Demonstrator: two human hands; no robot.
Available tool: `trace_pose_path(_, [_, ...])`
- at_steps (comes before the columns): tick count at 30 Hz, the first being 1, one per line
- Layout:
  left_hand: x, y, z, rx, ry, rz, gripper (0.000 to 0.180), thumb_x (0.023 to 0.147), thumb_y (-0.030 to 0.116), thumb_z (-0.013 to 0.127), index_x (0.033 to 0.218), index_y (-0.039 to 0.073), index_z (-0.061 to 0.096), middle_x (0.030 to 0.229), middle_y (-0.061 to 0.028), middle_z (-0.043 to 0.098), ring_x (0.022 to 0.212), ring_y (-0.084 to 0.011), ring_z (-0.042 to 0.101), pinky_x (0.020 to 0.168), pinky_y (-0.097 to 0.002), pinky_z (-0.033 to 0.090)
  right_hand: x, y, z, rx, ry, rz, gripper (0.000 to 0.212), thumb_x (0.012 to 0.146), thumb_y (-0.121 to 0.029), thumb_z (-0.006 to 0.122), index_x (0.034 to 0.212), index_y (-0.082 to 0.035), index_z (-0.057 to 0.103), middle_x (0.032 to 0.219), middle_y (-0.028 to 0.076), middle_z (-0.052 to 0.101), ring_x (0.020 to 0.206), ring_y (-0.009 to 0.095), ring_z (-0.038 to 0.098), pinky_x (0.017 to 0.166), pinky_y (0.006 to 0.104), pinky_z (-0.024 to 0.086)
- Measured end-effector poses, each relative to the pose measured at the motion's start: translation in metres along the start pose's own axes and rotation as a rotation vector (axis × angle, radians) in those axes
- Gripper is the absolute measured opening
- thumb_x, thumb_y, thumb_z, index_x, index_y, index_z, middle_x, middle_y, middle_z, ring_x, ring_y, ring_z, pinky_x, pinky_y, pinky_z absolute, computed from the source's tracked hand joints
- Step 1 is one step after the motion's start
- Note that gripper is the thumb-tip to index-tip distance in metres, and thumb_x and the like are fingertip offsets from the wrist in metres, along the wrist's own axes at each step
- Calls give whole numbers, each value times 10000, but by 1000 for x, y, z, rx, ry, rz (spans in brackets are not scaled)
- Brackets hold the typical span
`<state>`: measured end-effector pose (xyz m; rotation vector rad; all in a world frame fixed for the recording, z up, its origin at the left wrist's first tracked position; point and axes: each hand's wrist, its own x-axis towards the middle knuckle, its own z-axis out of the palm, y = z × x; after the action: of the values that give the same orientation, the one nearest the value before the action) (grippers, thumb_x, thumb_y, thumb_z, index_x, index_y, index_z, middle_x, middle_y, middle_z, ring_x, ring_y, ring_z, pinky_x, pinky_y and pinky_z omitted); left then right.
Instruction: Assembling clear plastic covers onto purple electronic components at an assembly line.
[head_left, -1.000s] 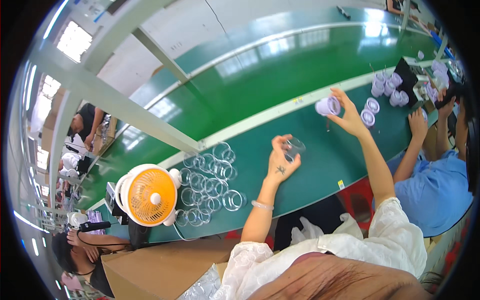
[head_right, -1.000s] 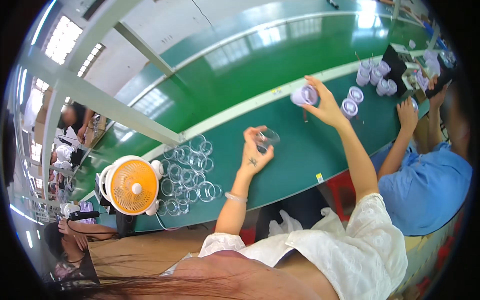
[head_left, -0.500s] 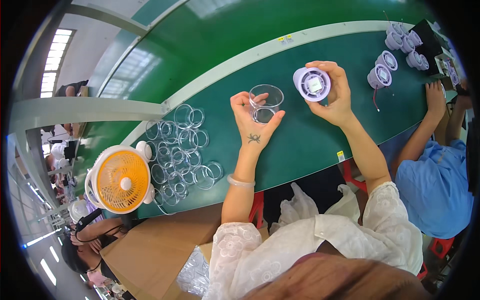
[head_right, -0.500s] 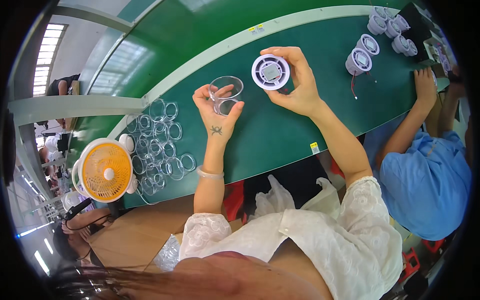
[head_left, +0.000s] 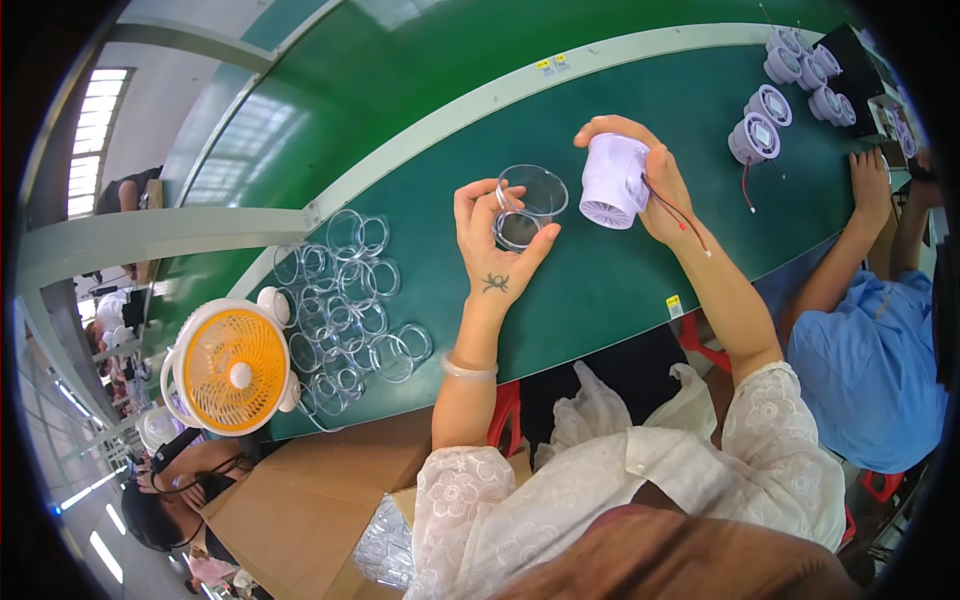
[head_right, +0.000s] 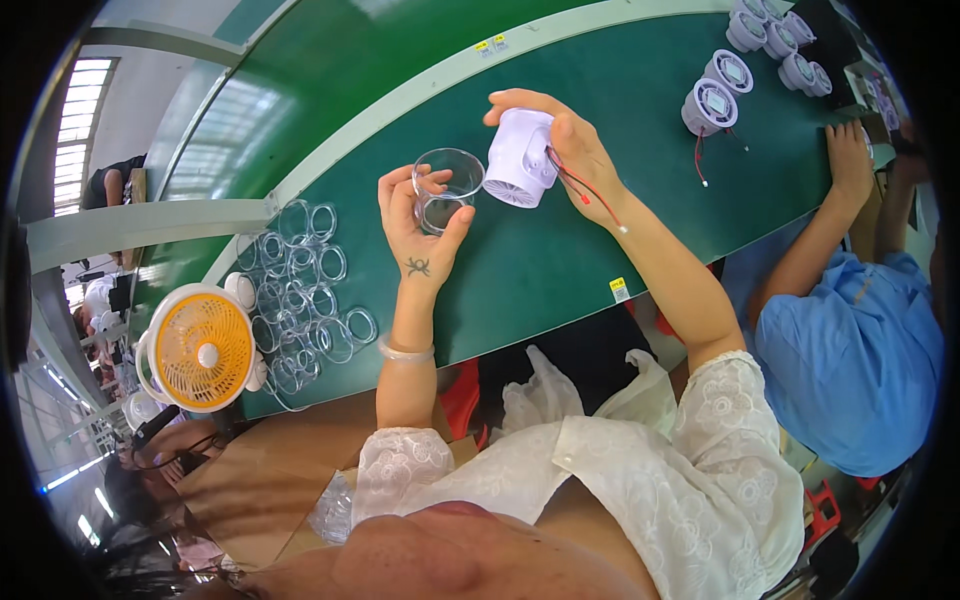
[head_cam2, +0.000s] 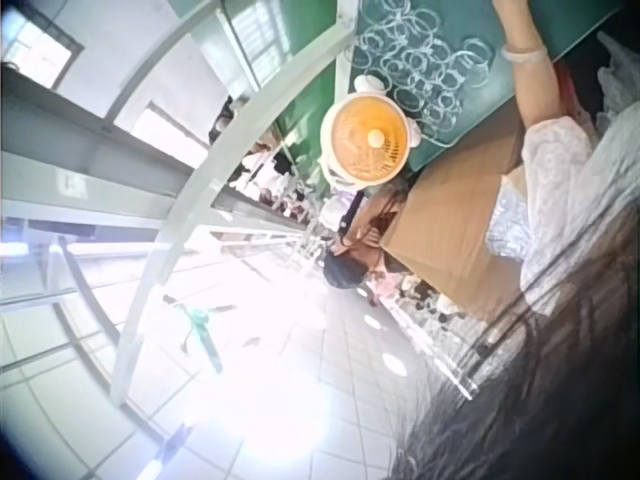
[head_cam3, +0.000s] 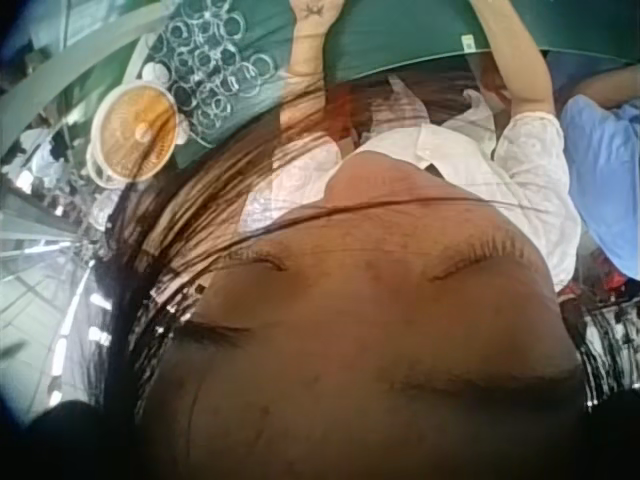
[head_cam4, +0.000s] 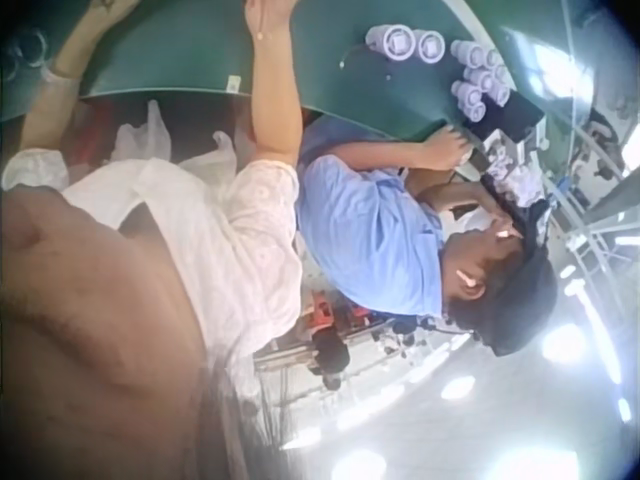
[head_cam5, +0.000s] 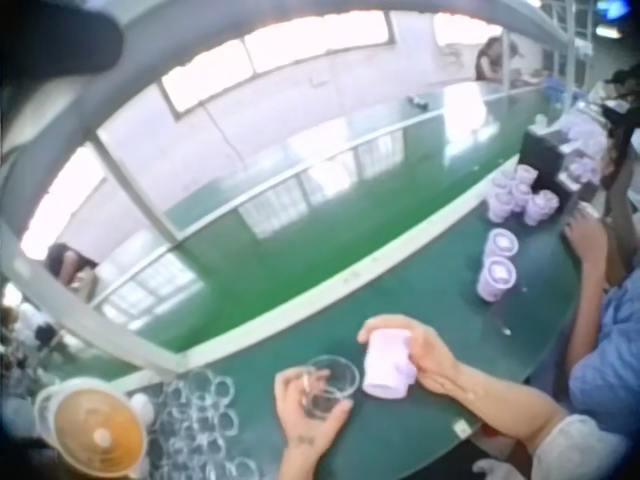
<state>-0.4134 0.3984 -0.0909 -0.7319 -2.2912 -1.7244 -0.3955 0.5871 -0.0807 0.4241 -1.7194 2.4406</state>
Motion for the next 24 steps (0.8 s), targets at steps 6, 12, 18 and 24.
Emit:
trace_pose_path(6, [1,1,2,0,-7,-4,364,552,127,735,795,36,480,969,-114,417,849,-224,527,695,-310,454,2,-6,-9,464,-105,338,475,826,-397,370,1167,-66,342,962,58,484,762,123,471,623,248,390])
trace_pose_path(12, [1,3,2,17,14,13,339,553,107,713,794,31,487,980,-115,409,857,-229,519,712,-327,442,-1,-1,0,166,-48,43,489,697,-110,537,1142,-110,336,1077,70,384,907,124,406,736,249,350])
trace_pose_path(18, [2,10,2,155,-30,77,387,547,94,667,897,26,517,1000,-124,419,984,-249,436,792,-351,382,-5,0,0,-34,-169,-210,480,602,68,527,1016,-127,384,1145,82,315,1032,174,363,836,270,319])
trace_pose_path(24, [4,13,2,183,-25,156,427,529,90,688,902,5,499,1055,-135,350,906,-254,467,755,-340,411,-3,2,6,-115,-216,-215,482,576,128,486,976,-127,401,1135,80,318,1029,173,365,834,277,325])
